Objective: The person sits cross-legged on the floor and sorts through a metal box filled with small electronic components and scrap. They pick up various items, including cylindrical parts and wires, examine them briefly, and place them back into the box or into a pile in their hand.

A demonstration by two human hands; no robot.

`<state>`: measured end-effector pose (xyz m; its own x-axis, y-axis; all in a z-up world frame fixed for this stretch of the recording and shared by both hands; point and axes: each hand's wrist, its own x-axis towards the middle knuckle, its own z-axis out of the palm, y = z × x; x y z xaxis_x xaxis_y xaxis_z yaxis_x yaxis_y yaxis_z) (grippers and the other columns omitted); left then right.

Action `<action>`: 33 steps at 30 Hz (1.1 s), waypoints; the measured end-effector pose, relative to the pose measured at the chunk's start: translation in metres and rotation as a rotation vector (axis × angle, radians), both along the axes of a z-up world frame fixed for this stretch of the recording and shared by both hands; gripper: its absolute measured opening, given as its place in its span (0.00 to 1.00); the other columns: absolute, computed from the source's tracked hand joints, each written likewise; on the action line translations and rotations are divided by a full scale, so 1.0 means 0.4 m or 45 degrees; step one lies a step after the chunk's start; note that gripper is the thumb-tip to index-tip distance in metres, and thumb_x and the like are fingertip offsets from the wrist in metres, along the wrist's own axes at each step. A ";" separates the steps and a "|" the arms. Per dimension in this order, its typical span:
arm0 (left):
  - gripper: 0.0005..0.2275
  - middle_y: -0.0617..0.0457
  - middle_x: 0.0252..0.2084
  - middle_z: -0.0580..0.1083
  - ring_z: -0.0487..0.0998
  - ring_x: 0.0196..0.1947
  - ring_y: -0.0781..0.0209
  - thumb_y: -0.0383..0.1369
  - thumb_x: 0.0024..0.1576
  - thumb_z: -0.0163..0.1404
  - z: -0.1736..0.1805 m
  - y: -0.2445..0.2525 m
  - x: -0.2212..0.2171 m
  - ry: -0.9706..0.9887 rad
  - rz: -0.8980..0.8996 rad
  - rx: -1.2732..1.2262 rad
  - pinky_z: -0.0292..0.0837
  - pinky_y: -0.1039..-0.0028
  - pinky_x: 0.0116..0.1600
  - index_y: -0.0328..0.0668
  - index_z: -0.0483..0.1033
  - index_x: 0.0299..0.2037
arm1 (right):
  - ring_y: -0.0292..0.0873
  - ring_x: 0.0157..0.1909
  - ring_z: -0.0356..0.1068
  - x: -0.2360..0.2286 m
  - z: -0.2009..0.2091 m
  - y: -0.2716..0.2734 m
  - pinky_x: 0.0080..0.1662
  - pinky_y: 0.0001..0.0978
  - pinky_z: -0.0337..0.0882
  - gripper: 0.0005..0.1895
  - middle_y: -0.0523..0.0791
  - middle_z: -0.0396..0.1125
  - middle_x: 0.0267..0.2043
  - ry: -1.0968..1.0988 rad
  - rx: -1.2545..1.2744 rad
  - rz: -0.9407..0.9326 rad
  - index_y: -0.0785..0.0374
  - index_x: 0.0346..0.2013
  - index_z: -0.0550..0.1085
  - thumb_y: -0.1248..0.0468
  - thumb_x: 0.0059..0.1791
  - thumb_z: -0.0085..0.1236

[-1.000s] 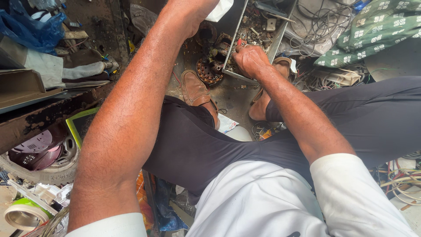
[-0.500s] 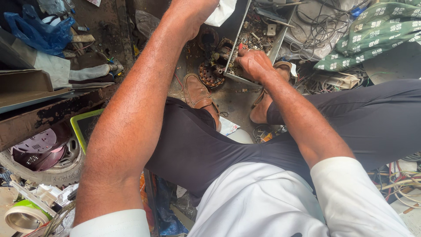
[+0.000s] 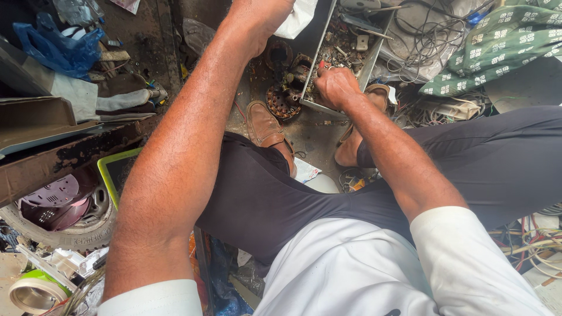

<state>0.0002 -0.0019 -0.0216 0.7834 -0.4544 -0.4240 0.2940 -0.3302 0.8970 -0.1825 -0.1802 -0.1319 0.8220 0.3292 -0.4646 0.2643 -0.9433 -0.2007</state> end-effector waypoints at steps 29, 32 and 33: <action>0.10 0.51 0.34 0.83 0.85 0.36 0.62 0.30 0.48 0.66 0.305 -0.034 -0.089 -0.558 -0.730 -0.165 0.79 0.69 0.44 0.42 0.86 0.40 | 0.35 0.42 0.64 0.008 0.403 -0.031 0.45 0.29 0.66 0.17 0.43 0.68 0.41 0.465 2.612 -1.106 0.69 0.50 0.74 0.60 0.52 0.61; 0.09 0.51 0.34 0.82 0.84 0.36 0.64 0.31 0.51 0.64 0.297 -0.035 -0.089 -0.455 -0.689 -0.253 0.81 0.71 0.42 0.40 0.85 0.40 | 0.35 0.43 0.66 0.010 0.397 -0.030 0.47 0.30 0.68 0.16 0.44 0.69 0.42 0.408 2.648 -1.077 0.68 0.53 0.74 0.60 0.55 0.60; 0.08 0.51 0.33 0.81 0.84 0.36 0.65 0.30 0.52 0.62 0.293 -0.036 -0.089 -0.396 -0.681 -0.298 0.81 0.72 0.42 0.39 0.84 0.40 | 0.35 0.43 0.67 0.010 0.396 -0.031 0.47 0.30 0.69 0.16 0.44 0.70 0.42 0.385 2.660 -1.052 0.68 0.53 0.74 0.60 0.56 0.60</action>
<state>-0.0353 -0.0164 0.0955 0.4943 -0.8675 -0.0569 -0.1410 -0.1446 0.9794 -0.1784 -0.1926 0.0266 0.9859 0.0999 -0.1342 -0.1650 0.7146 -0.6798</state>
